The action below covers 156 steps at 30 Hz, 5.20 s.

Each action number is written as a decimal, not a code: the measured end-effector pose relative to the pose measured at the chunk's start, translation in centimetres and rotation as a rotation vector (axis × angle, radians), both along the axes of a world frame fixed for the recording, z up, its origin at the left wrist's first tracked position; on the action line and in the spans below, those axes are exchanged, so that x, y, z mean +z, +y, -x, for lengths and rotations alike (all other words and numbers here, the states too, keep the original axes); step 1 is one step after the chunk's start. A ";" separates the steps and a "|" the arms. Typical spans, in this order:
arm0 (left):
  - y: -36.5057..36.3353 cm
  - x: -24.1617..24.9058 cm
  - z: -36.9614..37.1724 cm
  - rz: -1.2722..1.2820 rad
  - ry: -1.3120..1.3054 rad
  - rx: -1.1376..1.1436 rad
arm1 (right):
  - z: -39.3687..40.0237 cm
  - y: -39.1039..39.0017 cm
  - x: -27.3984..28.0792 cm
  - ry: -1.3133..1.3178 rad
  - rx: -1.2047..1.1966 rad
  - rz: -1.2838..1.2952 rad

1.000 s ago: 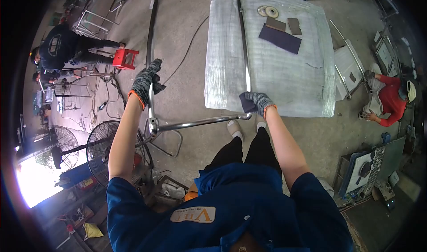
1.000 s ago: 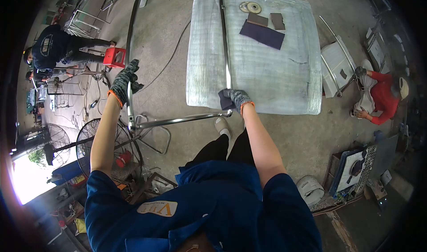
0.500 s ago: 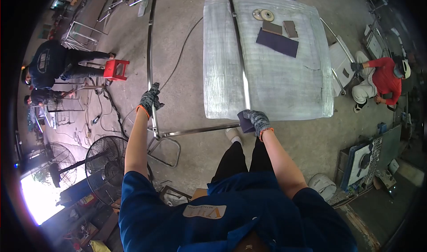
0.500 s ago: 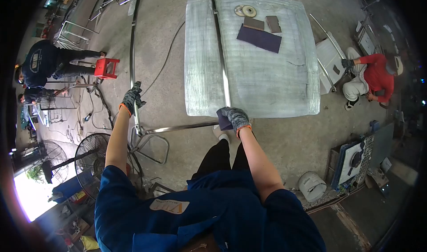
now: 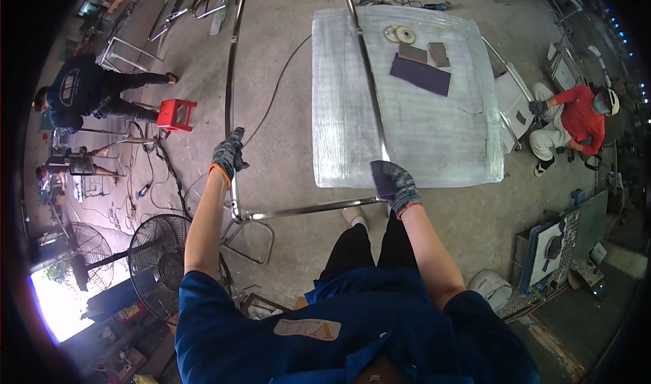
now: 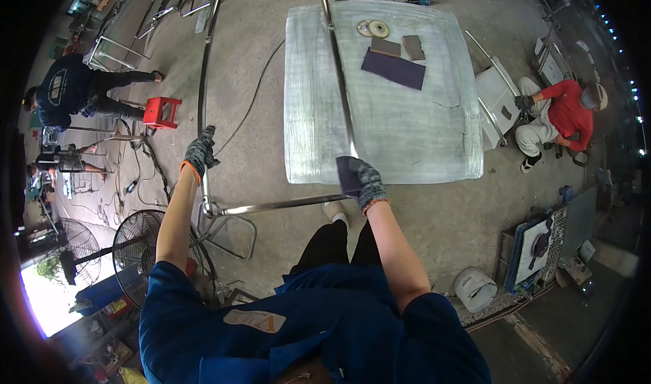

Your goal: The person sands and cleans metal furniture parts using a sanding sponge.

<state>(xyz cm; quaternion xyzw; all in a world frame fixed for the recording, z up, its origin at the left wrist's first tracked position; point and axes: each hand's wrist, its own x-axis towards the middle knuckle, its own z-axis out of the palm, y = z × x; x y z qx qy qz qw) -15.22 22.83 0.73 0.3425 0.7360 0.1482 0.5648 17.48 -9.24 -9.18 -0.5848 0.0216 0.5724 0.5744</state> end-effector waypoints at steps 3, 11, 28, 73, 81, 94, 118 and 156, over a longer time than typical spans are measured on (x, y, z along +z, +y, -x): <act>-1.2 -1.7 -0.7 -0.011 0.014 -0.003 | -1.4 -2.9 3.6 0.146 -0.192 -0.118; -12.1 -2.5 -9.9 -0.147 -0.226 -0.249 | -7.7 -15.8 7.0 0.002 -0.352 -0.108; -20.3 -10.0 -22.6 0.034 -0.276 -0.217 | -19.2 -23.8 1.2 0.107 -0.356 0.114; -42.1 -16.6 -33.2 -0.124 0.522 -1.694 | -22.5 -21.8 3.6 -1.612 1.200 0.339; -42.6 -15.9 -32.9 -0.235 0.508 -1.756 | -27.9 -8.6 5.9 -1.442 0.972 0.541; -42.0 -6.3 -35.3 -0.577 -0.019 -1.388 | -36.0 -1.4 0.8 -1.784 0.878 0.231; -25.5 -10.9 -45.7 -0.987 0.741 -0.786 | -37.1 -0.2 4.0 -1.685 1.320 0.181; -25.2 -10.9 -45.4 -0.961 0.684 -0.764 | -51.9 19.6 3.7 -1.884 1.094 -0.065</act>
